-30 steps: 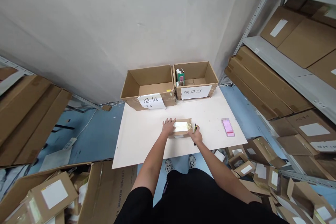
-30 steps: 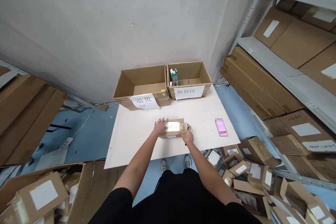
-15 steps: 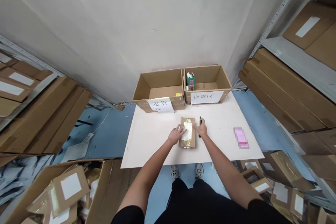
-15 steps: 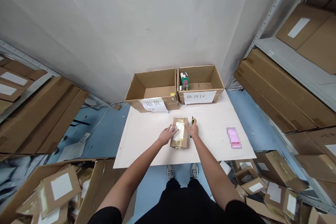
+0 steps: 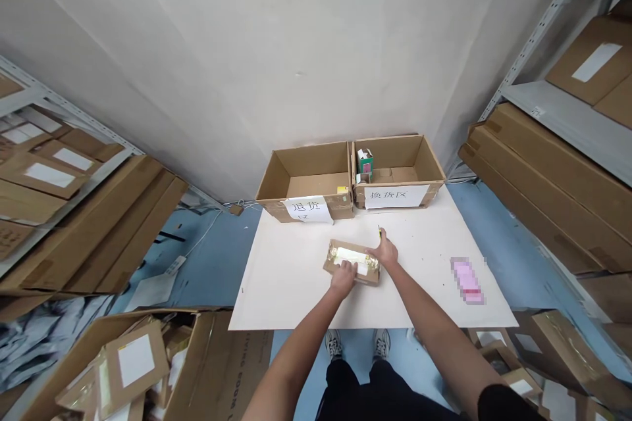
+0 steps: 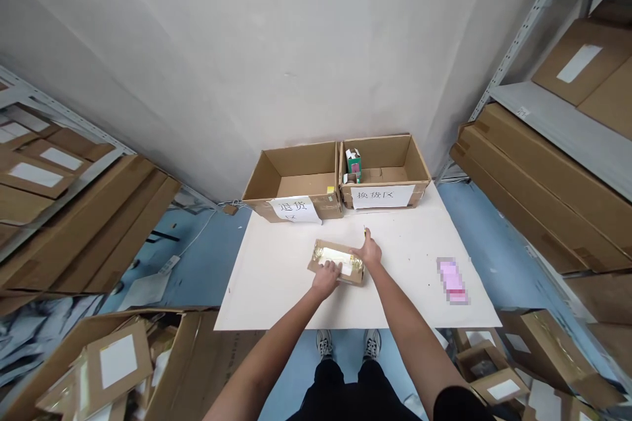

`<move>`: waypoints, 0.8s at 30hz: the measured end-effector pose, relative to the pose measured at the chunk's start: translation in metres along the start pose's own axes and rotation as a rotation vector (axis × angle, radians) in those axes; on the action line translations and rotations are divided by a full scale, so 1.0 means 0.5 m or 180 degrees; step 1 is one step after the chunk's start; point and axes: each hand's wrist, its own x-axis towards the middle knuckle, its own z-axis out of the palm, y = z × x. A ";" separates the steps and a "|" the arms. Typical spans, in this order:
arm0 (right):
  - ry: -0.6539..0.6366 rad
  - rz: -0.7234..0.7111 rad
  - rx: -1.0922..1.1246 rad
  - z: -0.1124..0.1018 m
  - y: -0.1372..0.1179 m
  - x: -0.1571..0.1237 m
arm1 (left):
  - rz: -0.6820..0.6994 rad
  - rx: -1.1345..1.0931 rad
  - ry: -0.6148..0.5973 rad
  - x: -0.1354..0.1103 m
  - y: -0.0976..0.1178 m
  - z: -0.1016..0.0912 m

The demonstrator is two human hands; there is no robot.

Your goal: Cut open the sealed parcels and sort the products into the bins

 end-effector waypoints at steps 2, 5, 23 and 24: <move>-0.0003 -0.0051 -0.0140 -0.025 -0.031 0.027 | 0.0025 -0.0039 0.0013 0.002 0.021 0.000; 0.0004 -0.0151 0.0045 -0.046 -0.029 0.029 | -0.0019 -0.0179 0.0059 0.007 0.032 -0.004; -0.0667 -0.0464 -0.0204 -0.090 0.071 -0.083 | -0.0259 -0.0959 -0.0086 0.017 0.030 -0.006; -0.0616 -0.0471 -0.0246 -0.086 0.071 -0.085 | -0.0261 -0.0996 -0.0073 0.016 0.030 -0.006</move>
